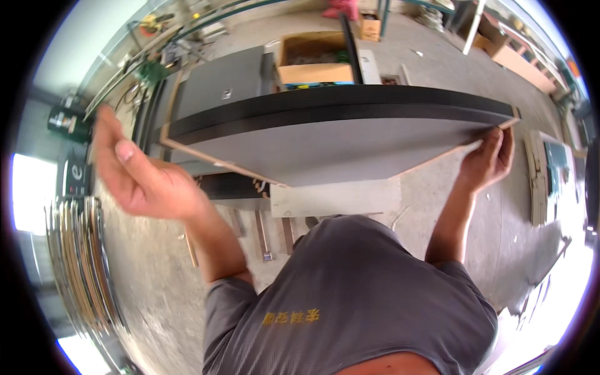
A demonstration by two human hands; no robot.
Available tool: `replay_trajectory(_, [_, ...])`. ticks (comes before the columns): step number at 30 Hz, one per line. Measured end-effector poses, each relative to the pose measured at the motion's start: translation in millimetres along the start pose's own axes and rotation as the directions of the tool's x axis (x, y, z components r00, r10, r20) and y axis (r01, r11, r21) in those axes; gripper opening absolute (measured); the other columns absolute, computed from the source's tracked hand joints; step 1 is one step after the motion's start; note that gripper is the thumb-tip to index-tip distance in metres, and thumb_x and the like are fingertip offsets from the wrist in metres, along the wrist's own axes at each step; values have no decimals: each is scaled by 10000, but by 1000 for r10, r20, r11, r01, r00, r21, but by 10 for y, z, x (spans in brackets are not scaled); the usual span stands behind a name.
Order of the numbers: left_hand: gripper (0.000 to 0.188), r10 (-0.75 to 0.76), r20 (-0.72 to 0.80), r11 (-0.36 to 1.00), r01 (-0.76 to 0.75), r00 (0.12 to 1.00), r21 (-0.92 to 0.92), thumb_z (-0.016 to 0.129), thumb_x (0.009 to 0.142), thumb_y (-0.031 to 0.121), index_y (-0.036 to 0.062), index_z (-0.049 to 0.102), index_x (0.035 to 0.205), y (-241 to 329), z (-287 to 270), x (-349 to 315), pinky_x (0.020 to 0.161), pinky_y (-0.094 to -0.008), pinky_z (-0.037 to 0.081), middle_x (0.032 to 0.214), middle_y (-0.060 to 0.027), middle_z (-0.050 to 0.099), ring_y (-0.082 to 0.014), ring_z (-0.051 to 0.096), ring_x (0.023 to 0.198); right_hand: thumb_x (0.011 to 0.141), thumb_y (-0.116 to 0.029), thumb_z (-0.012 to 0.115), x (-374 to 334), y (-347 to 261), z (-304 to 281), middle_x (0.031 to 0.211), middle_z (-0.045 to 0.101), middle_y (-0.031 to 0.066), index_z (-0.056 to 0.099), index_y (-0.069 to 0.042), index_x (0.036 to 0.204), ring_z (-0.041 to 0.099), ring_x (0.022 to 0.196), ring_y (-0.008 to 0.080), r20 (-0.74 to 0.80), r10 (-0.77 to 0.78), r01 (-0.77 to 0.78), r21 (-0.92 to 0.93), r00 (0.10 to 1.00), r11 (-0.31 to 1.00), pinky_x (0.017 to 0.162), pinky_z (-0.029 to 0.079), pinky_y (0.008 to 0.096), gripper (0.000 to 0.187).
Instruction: The person applies glue to the edge of a furniture panel, attaches a black trim piece by hand, and secures it with a rubber band before placing it in a stack.
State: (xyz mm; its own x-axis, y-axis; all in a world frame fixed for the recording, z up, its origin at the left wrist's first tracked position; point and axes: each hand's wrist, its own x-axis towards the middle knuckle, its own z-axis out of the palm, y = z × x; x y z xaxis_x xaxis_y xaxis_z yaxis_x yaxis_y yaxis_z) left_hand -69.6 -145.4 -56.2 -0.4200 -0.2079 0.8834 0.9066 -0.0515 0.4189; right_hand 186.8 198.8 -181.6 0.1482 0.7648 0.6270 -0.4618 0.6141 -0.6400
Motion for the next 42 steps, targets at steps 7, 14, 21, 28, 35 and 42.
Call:
replay_trajectory(7, [370, -556, -114, 797, 489, 824, -355, 649, 975, 32, -122, 601, 1308, -604, -554, -823, 673, -180, 432, 898, 8, 643, -22, 519, 733, 989, -114, 685, 7, -84, -107, 1035, 702, 87, 618, 61, 1269, 614, 872, 112, 23, 16, -14, -92, 1000, 996, 775, 486, 237, 336])
replay_trajectory(14, [277, -488, -39, 718, 375, 872, -586, 659, 916, -106, -79, 690, 1189, -702, -611, -853, 978, -272, 479, 1236, -175, 705, -173, 663, 1083, 1016, -161, 658, 90, -169, -149, 1173, 675, 141, 590, 67, 1308, 633, 1025, 194, 118, 44, -23, -176, 992, 984, 879, 509, 301, 377])
replay_trajectory(21, [266, -514, 44, 632, 413, 857, -656, 675, 888, -132, -78, 689, 1149, -738, -637, -838, 889, -260, 495, 1216, -169, 703, -159, 664, 1029, 1020, -202, 652, 223, -313, -241, 1204, 657, 178, 582, 111, 1282, 639, 1087, 246, 181, 64, 24, -447, 981, 894, 916, 553, 352, 413])
replay_trajectory(28, [238, -417, 2, 724, 333, 909, -604, 680, 889, -126, -42, 696, 1112, -759, -581, -801, 834, -289, 491, 1107, -167, 711, -213, 649, 1018, 1020, -169, 636, 398, -379, -329, 1203, 655, 174, 586, 119, 1248, 640, 1058, 222, 304, 93, 99, -560, 948, 823, 911, 538, 307, 371])
replay_trajectory(35, [165, -542, 197, 555, 524, 817, -646, 679, 911, -88, -45, 692, 1069, -750, -720, -665, 802, -261, 474, 1048, -120, 673, -132, 616, 956, 1048, -324, 577, 456, -24, -453, 1411, 567, 183, 555, 23, 1358, 549, 1270, 323, 233, 239, -245, -3, 943, 969, 1107, 398, 476, 465])
replay_trajectory(42, [191, -417, 102, 707, 393, 903, -588, 672, 917, -74, -50, 696, 1105, -795, -662, -564, 704, -241, 446, 1028, -106, 668, -113, 600, 878, 1038, -371, 568, 618, 250, -614, 1498, 525, 119, 554, -68, 1420, 515, 1339, 333, 330, 396, -454, 120, 857, 883, 1156, 349, 516, 488])
